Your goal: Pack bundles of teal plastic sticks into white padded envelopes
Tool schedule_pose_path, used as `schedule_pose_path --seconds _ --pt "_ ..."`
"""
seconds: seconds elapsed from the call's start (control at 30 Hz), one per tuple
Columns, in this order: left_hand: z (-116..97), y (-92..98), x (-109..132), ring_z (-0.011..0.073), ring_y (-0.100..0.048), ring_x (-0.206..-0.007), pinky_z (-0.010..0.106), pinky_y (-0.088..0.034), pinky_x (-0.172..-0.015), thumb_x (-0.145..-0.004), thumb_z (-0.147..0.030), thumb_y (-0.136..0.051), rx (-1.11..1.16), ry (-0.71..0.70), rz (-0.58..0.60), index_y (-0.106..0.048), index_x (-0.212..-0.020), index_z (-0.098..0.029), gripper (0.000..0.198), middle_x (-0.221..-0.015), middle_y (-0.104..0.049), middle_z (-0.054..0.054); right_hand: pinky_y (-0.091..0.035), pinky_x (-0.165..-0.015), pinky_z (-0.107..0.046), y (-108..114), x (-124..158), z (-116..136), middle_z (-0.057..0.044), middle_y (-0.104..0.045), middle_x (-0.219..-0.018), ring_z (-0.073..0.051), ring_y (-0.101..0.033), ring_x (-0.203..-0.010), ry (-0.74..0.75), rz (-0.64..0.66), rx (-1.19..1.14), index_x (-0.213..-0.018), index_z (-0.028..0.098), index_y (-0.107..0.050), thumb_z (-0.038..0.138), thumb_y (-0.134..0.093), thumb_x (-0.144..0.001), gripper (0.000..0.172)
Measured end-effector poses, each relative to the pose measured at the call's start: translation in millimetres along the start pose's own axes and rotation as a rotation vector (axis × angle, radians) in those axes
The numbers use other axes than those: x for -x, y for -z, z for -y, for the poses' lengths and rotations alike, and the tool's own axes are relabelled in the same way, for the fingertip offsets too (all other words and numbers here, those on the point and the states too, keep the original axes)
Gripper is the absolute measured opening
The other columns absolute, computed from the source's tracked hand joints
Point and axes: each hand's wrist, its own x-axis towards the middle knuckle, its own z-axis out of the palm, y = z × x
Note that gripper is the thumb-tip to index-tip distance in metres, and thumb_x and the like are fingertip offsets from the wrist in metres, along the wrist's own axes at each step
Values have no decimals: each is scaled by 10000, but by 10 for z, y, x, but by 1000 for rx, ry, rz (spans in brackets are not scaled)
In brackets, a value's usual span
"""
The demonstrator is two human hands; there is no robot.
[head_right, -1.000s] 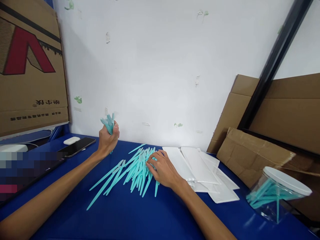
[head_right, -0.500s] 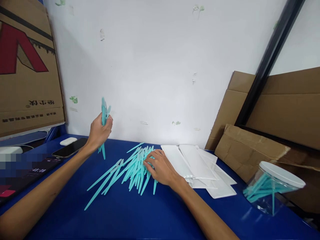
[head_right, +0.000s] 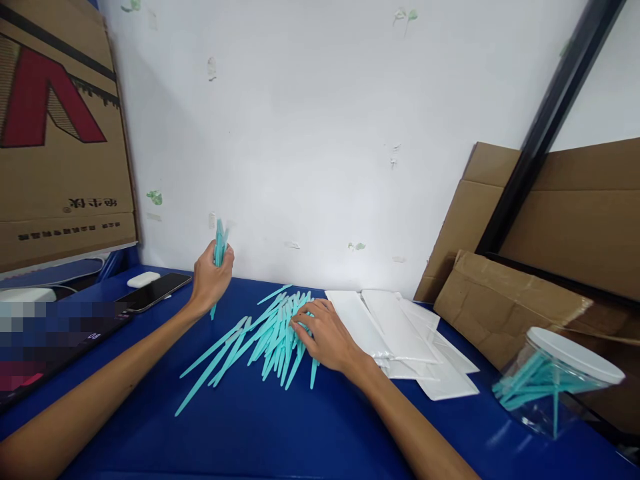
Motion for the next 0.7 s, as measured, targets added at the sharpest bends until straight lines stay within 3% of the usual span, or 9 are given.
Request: schedule_pose_path --seconds 0.17,0.37,0.5,0.6,0.7 --pt "37 -84 103 98 -363 -498 220 -300 -473 -910 -419 -456 62 5 -3 -438 -765 -218 249 -586 -359 -63 -410 -921 -399 3 0 -1 -46 -657 -989 -182 -588 -925 -2 -1 0 -1001 232 -669 292 -418 -994 257" --pt "69 -128 174 92 -394 -501 213 -333 -507 -862 -472 -552 69 -43 -29 -471 -811 -218 272 -591 -415 -71 -419 -905 -397 2 -5 17 -51 -666 -973 -187 -595 -913 18 -24 -8 -1011 228 -669 274 -422 -991 252" --pt "173 -145 262 101 -415 -480 215 -314 -485 -852 -470 -560 4 23 -36 -517 -855 -223 251 -555 -431 -74 -407 -941 -414 -6 -5 23 -49 -672 -965 -184 -600 -900 14 -71 -4 -1018 229 -667 257 -440 -983 232" --pt "193 -118 236 101 -394 -453 222 -298 -469 -858 -478 -541 5 46 11 -530 -862 -225 253 -551 -428 -75 -381 -987 -443 -15 0 18 -43 -675 -967 -186 -602 -890 2 -86 -12 -1019 237 -666 251 -449 -979 221" --pt "159 -77 110 107 -412 -505 221 -324 -490 -845 -481 -550 81 31 -23 -536 -847 -219 263 -597 -437 -59 -354 -1023 -460 -21 5 16 -40 -677 -976 -187 -604 -904 1 -80 -27 -1026 240 -664 250 -446 -980 223"
